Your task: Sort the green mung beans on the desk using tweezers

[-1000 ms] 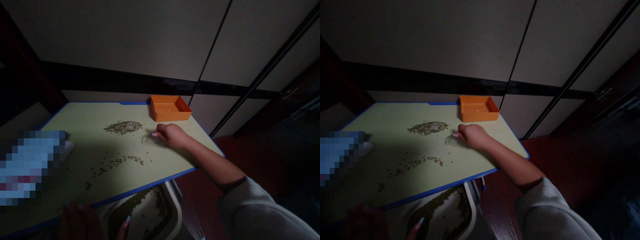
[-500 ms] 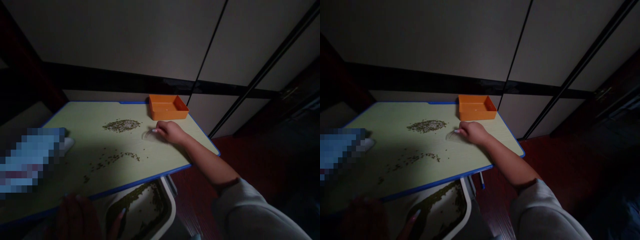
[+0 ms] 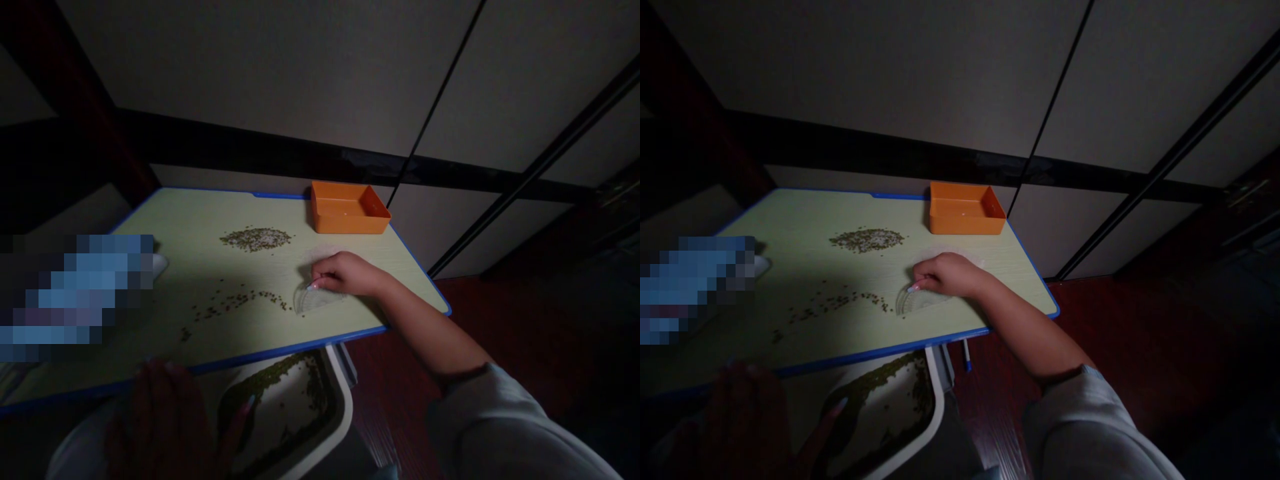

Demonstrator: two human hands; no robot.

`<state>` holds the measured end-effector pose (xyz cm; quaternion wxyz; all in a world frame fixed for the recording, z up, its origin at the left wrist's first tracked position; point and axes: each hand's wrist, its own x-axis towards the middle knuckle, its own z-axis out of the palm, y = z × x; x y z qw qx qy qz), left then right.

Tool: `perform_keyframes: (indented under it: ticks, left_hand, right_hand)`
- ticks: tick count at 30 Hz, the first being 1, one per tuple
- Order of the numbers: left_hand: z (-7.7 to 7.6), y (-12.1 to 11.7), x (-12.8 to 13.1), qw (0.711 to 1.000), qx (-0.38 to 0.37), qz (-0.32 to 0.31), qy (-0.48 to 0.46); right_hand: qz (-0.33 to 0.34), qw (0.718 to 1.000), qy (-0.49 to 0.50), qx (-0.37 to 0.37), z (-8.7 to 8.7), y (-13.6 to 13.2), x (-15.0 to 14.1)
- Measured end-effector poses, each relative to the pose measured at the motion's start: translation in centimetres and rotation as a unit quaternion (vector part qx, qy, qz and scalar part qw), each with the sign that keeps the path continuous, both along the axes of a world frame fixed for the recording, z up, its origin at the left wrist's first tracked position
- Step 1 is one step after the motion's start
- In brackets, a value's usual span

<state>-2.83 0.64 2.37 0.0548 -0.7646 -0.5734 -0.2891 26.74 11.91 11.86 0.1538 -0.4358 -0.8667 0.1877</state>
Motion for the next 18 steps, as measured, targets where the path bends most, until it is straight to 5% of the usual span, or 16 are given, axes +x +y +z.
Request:
perform_keyframes:
  ticks: [6, 11, 18]
  left_hand:
    - [0.8, -0.2, 0.7, 0.998, -0.005, 0.035, 0.047]
    - [-0.4, 0.1, 0.1, 0.999, 0.015, 0.027, 0.037]
    - [-1.0, 0.3, 0.1, 0.998, 0.022, 0.040, 0.033]
  right_hand:
    - [0.016, 0.999, 0.018, -0.038, 0.7, -1.2, -0.8]
    - [0.025, 0.997, 0.032, -0.067, 0.5, -1.2, -1.2]
    - [-0.009, 0.955, 0.223, -0.195, 1.0, -1.0, 1.2]
